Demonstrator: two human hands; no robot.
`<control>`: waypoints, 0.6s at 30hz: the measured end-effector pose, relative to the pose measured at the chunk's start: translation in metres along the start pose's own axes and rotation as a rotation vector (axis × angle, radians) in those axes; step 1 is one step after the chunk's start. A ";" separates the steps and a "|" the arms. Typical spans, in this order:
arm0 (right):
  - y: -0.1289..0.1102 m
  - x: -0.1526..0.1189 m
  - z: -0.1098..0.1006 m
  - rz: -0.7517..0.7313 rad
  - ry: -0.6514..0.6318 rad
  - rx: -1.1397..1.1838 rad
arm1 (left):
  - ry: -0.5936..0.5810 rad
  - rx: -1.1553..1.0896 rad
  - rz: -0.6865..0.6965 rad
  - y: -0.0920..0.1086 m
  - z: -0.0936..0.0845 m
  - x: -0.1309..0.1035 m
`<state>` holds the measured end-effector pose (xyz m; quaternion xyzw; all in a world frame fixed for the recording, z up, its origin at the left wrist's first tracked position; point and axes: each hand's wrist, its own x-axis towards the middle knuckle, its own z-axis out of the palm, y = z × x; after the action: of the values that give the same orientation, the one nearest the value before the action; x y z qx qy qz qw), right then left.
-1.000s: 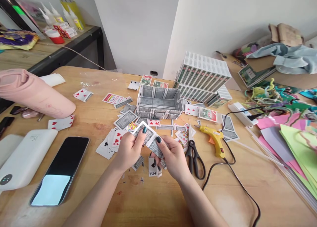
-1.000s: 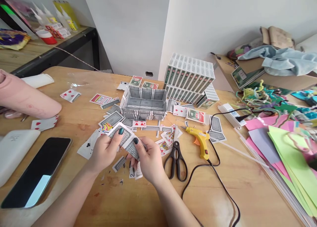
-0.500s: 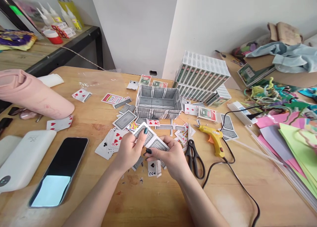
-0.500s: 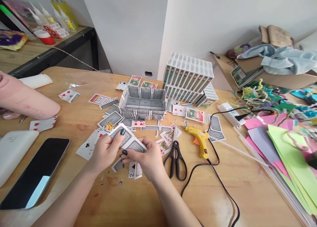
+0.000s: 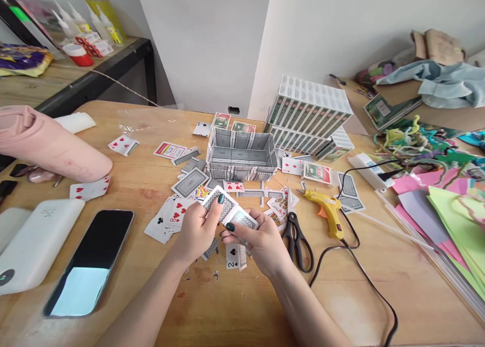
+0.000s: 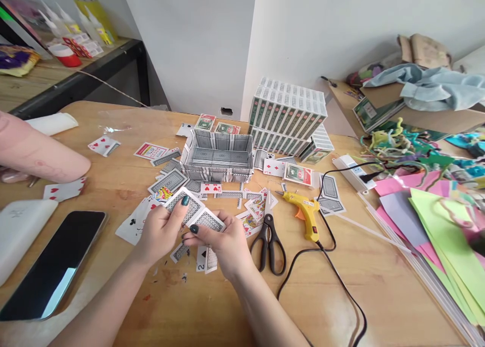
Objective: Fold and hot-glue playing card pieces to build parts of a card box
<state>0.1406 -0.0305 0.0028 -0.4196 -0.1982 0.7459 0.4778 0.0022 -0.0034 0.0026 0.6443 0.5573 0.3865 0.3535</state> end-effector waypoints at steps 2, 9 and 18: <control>0.000 0.000 0.001 0.002 -0.004 0.003 | -0.005 0.000 -0.005 0.001 0.000 0.000; -0.004 -0.003 0.005 -0.032 -0.026 -0.016 | -0.023 -0.010 -0.030 0.006 0.000 0.001; -0.001 -0.003 0.004 -0.048 -0.008 -0.040 | -0.061 0.002 -0.045 0.003 0.001 0.000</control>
<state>0.1384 -0.0322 0.0072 -0.4213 -0.2250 0.7319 0.4861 0.0044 -0.0035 0.0044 0.6435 0.5608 0.3582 0.3783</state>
